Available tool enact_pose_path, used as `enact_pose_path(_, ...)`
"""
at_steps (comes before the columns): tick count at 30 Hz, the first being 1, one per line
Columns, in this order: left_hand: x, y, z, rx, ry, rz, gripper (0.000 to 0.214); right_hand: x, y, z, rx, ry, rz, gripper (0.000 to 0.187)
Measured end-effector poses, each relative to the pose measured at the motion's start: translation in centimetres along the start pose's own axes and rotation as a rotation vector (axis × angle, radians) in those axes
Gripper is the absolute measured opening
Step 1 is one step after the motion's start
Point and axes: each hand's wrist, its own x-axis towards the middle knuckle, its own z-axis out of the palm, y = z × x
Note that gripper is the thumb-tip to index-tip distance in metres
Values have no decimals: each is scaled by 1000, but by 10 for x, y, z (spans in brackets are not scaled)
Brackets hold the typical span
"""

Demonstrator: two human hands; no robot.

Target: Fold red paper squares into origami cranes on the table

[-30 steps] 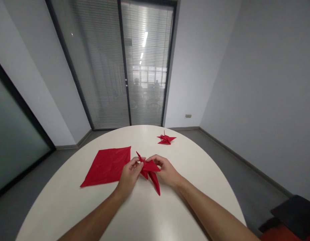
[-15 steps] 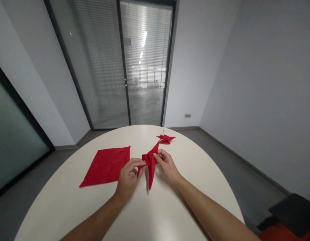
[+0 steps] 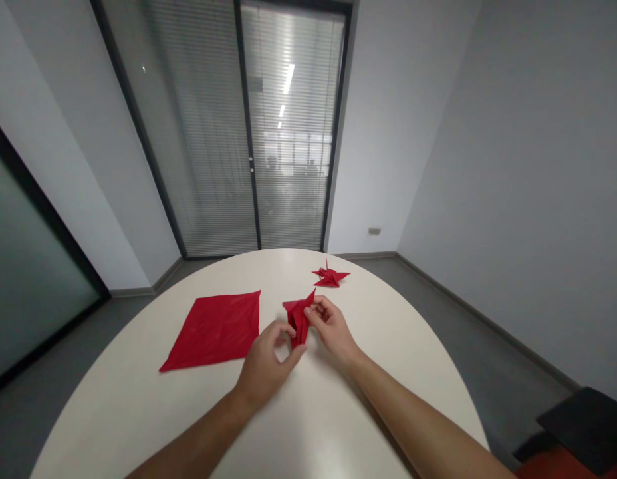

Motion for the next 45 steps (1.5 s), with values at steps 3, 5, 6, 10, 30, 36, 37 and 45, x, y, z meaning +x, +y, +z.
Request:
enact_pose_path(3,5,-8,7,-174,96,-125,13,-5,0,5,-52,-33,-5,36)
enact_pose_path(5,8,-11,7,-264,112,-131,14,-8,-2,7,-92,-54,-3,42)
enact_pose_path(6,9,-11,6,-294,118,-118,15,-9,-2,8,-114,-55,-12,46)
enact_pose_path(10,10,-13,6,-331,180,-85,16,-13,-4,12,-206,-11,-73,42)
enact_pose_path(30,7,3,1,-452,-7,-178,26,-15,-9,19,-45,-33,11,40)
enact_pose_path(36,6,1,2,-420,-28,-205,19,-9,-8,16,19,31,41,30)
enact_pose_path(37,6,1,2,-416,-14,-218,20,-10,-8,16,25,11,47,30)
enact_pose_path(45,12,4,-2,-350,249,-274,28,-24,-4,22,47,-239,188,87)
